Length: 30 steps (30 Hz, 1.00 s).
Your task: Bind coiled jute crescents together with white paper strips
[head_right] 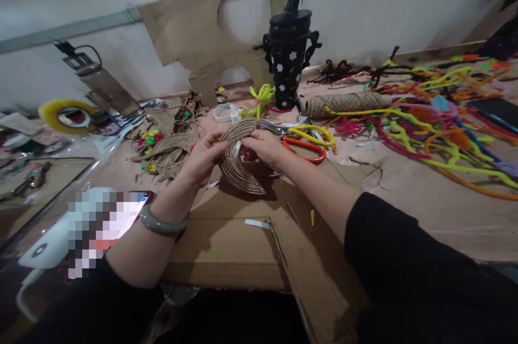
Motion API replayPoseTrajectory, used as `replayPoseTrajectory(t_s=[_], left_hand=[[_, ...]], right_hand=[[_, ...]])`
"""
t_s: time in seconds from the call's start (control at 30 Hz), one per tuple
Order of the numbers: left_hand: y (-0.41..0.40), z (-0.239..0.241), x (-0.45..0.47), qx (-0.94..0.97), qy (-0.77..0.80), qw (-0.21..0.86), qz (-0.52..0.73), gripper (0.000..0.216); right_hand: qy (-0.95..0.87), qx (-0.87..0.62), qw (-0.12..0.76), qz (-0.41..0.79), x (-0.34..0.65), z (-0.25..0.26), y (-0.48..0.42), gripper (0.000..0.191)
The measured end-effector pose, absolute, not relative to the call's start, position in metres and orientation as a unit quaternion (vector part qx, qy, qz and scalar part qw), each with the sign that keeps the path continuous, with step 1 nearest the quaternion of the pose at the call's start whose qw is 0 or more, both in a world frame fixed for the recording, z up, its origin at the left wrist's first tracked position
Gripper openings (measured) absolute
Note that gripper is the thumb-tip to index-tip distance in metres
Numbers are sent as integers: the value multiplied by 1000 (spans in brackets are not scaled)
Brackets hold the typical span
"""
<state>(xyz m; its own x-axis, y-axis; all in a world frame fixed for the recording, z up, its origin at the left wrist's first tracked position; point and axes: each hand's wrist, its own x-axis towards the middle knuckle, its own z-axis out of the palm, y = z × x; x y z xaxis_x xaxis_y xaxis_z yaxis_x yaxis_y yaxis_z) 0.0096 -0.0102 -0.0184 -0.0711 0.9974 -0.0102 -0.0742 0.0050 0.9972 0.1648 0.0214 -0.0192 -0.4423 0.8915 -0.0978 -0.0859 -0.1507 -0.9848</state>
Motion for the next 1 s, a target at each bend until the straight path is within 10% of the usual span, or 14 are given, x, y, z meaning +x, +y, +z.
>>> replayPoseTrajectory(t_s=[0.37,1.0], left_hand=[[-17,-19,9,647,521,237,504,7],[-15,-18,9,626,552,287,470,4]], right_hand=[[-497,-385,370,684,163,-20,19,13],[-619,-323,350,624,167,-24,19,6]])
